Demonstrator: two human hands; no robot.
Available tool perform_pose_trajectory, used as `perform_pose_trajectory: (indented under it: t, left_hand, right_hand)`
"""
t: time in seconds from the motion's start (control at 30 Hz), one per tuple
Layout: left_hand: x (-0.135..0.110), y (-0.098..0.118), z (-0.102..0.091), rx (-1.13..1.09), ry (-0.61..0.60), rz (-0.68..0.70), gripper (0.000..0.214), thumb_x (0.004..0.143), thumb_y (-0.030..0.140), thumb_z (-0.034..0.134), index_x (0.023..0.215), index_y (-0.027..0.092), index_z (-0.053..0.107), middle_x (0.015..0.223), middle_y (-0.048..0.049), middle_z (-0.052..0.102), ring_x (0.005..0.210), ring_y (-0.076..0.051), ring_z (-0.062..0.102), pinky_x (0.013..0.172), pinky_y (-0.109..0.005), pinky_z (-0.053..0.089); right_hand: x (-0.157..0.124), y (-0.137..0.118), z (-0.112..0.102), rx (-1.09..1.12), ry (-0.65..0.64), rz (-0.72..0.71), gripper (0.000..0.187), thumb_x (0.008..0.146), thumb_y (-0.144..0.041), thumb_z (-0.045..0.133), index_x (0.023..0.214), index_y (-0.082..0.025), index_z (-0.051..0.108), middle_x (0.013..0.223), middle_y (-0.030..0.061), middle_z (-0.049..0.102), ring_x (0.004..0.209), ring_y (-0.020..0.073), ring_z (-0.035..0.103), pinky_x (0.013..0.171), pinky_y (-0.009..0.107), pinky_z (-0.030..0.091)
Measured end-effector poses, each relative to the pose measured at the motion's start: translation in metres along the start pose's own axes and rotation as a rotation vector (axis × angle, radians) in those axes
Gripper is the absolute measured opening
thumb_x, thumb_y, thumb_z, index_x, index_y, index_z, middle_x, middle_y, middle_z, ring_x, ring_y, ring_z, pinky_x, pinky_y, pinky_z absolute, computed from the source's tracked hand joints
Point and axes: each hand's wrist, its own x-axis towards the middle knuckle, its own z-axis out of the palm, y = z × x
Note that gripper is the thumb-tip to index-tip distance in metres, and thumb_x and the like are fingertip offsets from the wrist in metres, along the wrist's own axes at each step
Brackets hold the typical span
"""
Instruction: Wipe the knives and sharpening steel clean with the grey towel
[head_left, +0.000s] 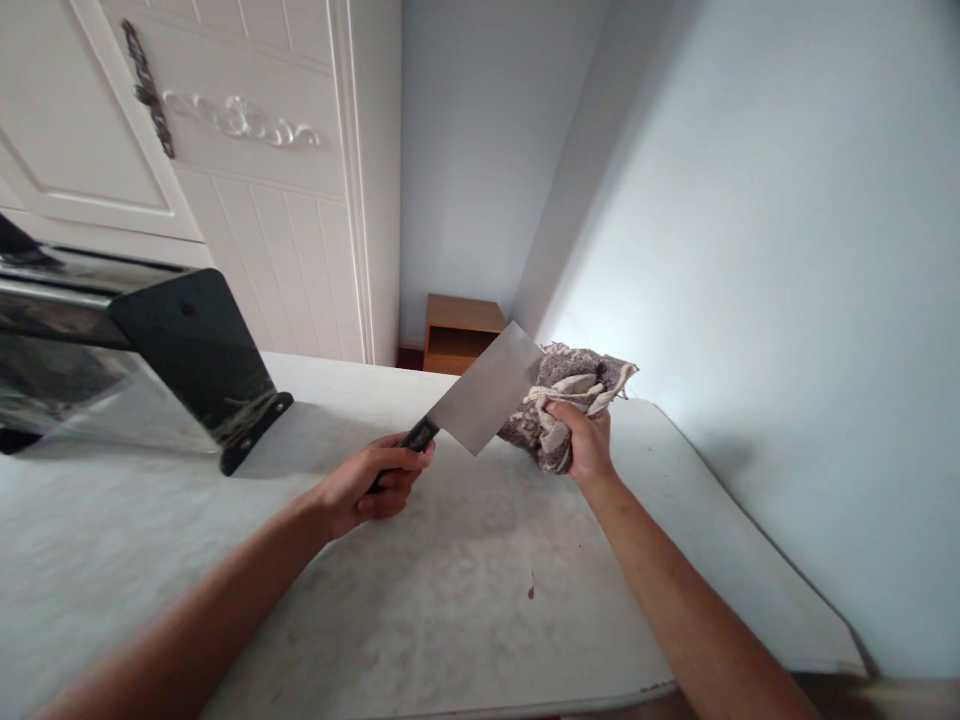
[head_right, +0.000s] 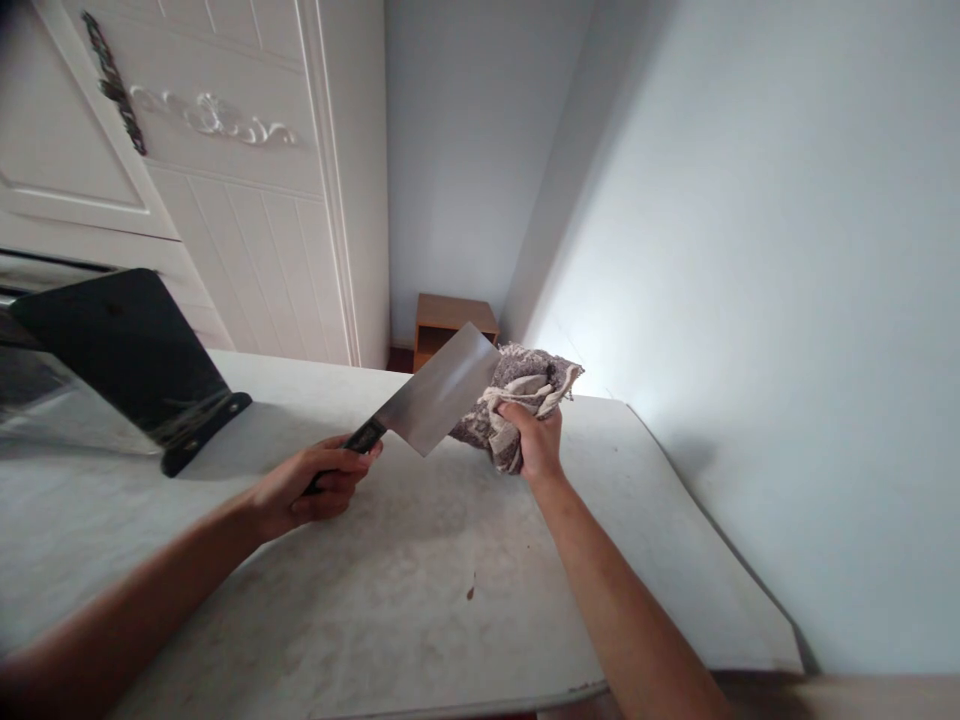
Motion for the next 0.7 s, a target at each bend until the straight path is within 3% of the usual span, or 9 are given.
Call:
perform_pose_trajectory:
  t: [0.23, 0.7]
  left_hand:
    - [-0.002, 0.001, 0.007, -0.017, 0.004, 0.010, 0.023, 0.076, 0.026, 0.068, 0.081, 0.019, 0.047, 0.048, 0.0128, 0.028, 0.031, 0.000, 0.014, 0.029, -0.013, 0.015]
    - [0.001, -0.001, 0.010, -0.091, 0.049, 0.055, 0.022, 0.076, 0.024, 0.066, 0.091, 0.020, 0.051, 0.049, 0.0130, 0.030, 0.029, -0.002, 0.019, 0.029, -0.013, 0.017]
  right_hand:
    - [-0.006, 0.001, 0.006, 0.189, 0.002, 0.175, 0.034, 0.050, -0.020, 0.078, 0.083, -0.019, 0.066, 0.071, -0.0030, 0.070, 0.062, 0.0166, 0.066, 0.060, 0.029, 0.056]
    - [-0.032, -0.002, 0.018, 0.178, -0.268, 0.372, 0.031, 0.052, -0.023, 0.071, 0.083, -0.020, 0.067, 0.074, 0.0012, 0.074, 0.071, 0.0253, 0.071, 0.068, 0.038, 0.060]
